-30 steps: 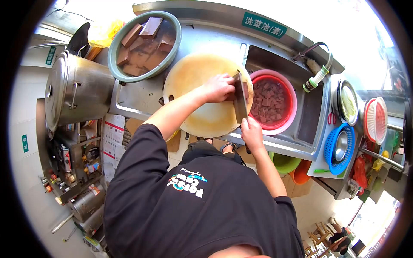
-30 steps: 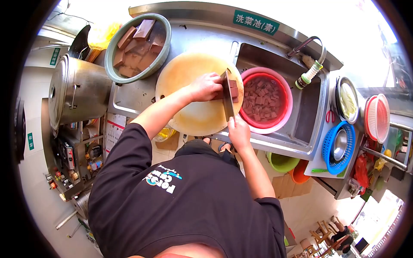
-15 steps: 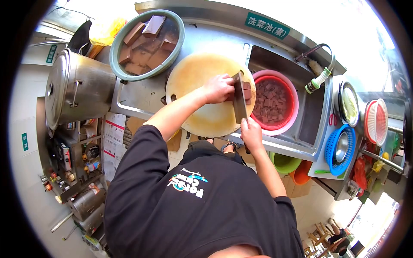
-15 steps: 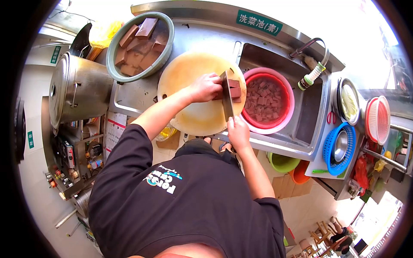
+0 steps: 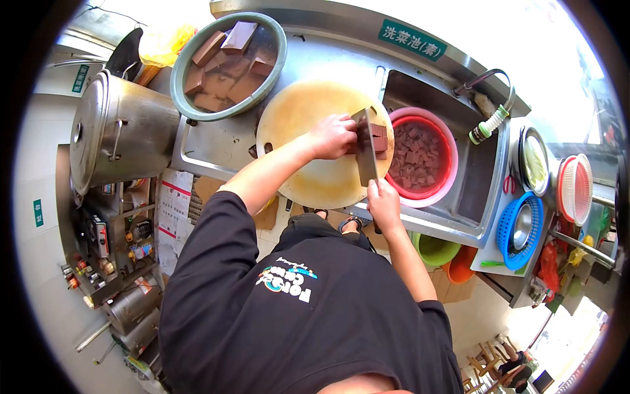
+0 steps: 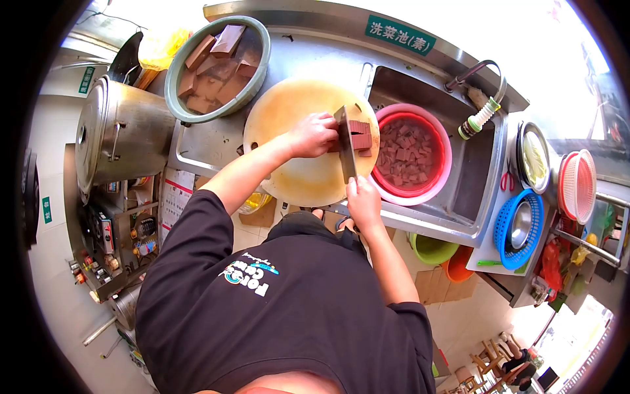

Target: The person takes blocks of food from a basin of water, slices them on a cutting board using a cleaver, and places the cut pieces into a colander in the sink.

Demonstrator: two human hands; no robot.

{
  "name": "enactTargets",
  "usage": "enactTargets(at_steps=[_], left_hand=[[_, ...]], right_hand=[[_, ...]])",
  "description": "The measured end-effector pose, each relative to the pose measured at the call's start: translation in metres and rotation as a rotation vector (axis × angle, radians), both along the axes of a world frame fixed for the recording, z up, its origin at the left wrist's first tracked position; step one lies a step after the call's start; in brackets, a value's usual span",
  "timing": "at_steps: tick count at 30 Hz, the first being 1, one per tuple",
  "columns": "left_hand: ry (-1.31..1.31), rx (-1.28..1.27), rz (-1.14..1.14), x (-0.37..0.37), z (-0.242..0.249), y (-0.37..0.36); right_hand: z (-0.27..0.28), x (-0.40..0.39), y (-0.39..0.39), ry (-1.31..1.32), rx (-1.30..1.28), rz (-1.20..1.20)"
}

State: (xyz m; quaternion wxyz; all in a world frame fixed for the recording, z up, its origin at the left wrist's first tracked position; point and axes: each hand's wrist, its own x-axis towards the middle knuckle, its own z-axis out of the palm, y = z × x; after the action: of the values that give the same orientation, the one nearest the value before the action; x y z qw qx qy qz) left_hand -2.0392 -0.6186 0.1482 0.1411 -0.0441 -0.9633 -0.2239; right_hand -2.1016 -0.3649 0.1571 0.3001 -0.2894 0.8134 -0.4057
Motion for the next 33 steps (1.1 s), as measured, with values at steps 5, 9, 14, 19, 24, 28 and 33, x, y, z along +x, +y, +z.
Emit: enactTargets(at_steps=[5, 9, 14, 19, 24, 28, 33], left_hand=[[0.021, -0.009, 0.003, 0.005, 0.004, -0.002], [-0.019, -0.04, 0.024, 0.006, -0.003, -0.002], [0.042, 0.004, 0.054, 0.008, -0.008, -0.002], [0.119, -0.036, 0.082, 0.006, -0.008, -0.003], [0.114, -0.015, 0.095, 0.014, -0.01, 0.004], [0.132, 0.019, 0.127, 0.017, -0.015, 0.008], [0.121, 0.016, 0.137, 0.019, -0.017, 0.01]], right_hand=[[0.011, 0.01, 0.0, -0.008, -0.039, -0.051], [0.009, 0.006, -0.005, 0.035, -0.011, 0.016], [0.019, 0.013, -0.006, -0.049, -0.022, -0.034], [0.005, 0.014, -0.005, 0.056, -0.07, 0.007], [0.013, 0.012, -0.008, 0.057, 0.013, 0.06], [0.015, 0.019, -0.005, -0.008, -0.014, 0.01], [0.003, 0.011, -0.009, 0.036, 0.003, 0.074]])
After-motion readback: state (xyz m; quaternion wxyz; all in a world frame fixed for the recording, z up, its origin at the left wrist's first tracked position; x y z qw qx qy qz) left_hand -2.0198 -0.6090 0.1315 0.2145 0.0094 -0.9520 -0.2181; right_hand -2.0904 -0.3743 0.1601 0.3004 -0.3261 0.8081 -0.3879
